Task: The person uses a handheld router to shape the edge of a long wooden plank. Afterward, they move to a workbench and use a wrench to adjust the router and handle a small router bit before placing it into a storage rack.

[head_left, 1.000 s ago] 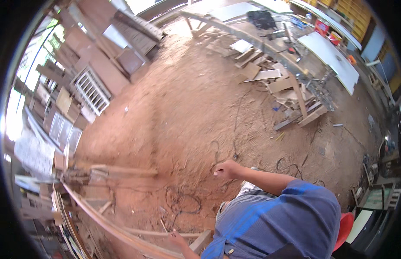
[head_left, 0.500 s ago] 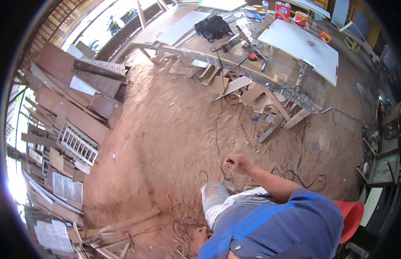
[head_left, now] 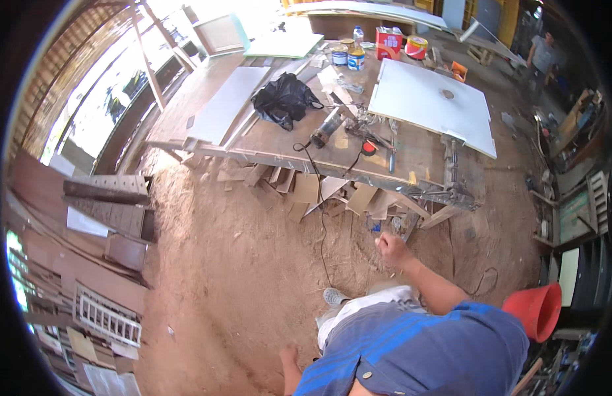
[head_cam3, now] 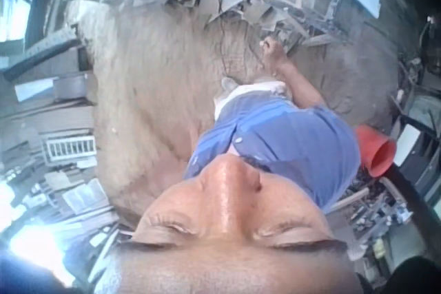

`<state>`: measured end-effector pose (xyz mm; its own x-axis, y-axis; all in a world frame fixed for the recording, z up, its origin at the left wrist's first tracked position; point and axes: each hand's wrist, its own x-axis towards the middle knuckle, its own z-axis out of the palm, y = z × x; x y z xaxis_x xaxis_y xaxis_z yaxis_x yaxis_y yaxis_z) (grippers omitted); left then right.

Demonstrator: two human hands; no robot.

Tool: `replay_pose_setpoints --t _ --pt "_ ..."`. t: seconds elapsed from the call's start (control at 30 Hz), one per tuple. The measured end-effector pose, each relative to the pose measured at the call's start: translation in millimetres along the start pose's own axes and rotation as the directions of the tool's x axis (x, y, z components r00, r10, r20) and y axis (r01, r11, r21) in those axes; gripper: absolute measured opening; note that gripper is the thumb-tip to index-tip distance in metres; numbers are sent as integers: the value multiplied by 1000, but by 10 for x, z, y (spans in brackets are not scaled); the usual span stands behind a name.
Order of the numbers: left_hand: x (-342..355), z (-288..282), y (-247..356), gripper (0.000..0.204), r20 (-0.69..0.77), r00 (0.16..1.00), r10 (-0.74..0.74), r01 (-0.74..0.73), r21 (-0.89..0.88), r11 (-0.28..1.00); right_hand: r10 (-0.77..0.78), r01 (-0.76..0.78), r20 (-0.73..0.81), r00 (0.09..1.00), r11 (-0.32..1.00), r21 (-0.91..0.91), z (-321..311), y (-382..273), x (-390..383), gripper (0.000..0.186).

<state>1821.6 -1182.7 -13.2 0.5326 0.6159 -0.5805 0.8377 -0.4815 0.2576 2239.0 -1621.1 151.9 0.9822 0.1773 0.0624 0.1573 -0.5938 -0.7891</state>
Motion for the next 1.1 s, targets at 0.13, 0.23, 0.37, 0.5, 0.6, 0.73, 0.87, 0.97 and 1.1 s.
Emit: replay_pose_setpoints --t 0.13,0.23,0.37,0.5,0.6,0.73,0.87,0.97,1.1 --pt "1196 -1495 1935 50 -152 974 168 -193 -164 968 133 -161 -223 966 981 -110 -226 -3 654 31" --pt "1904 -2269 3030 47 -264 888 377 -438 -236 868 226 -263 -326 918 962 -74 -276 16 1208 30" --pt "2522 -2552 4697 46 -196 768 610 -634 -367 681 347 -363 -405 846 931 38 -370 434 1987 31" --pt "2499 -2267 6406 57 -53 691 721 -627 -540 562 416 -506 -541 731 862 -22 -396 894 2684 44" --pt "2556 -2017 7345 69 -81 495 865 -865 -134 483 603 -698 -448 660 713 -70 -362 1060 2972 64" --pt "2654 -1757 8169 87 -106 331 938 -944 -27 330 663 -733 -355 659 672 -106 -392 1171 3073 56" --pt "2584 -1538 8894 93 25 376 926 -925 -53 377 713 -828 -530 459 560 36 -509 1369 2760 30" --pt "2764 -1292 9115 90 -48 349 936 -937 -29 348 698 -814 -633 336 553 177 -569 1281 2510 28" --pt "2979 -1379 9056 83 67 376 924 -923 -58 379 694 -664 -524 494 690 287 -631 132 2760 35"
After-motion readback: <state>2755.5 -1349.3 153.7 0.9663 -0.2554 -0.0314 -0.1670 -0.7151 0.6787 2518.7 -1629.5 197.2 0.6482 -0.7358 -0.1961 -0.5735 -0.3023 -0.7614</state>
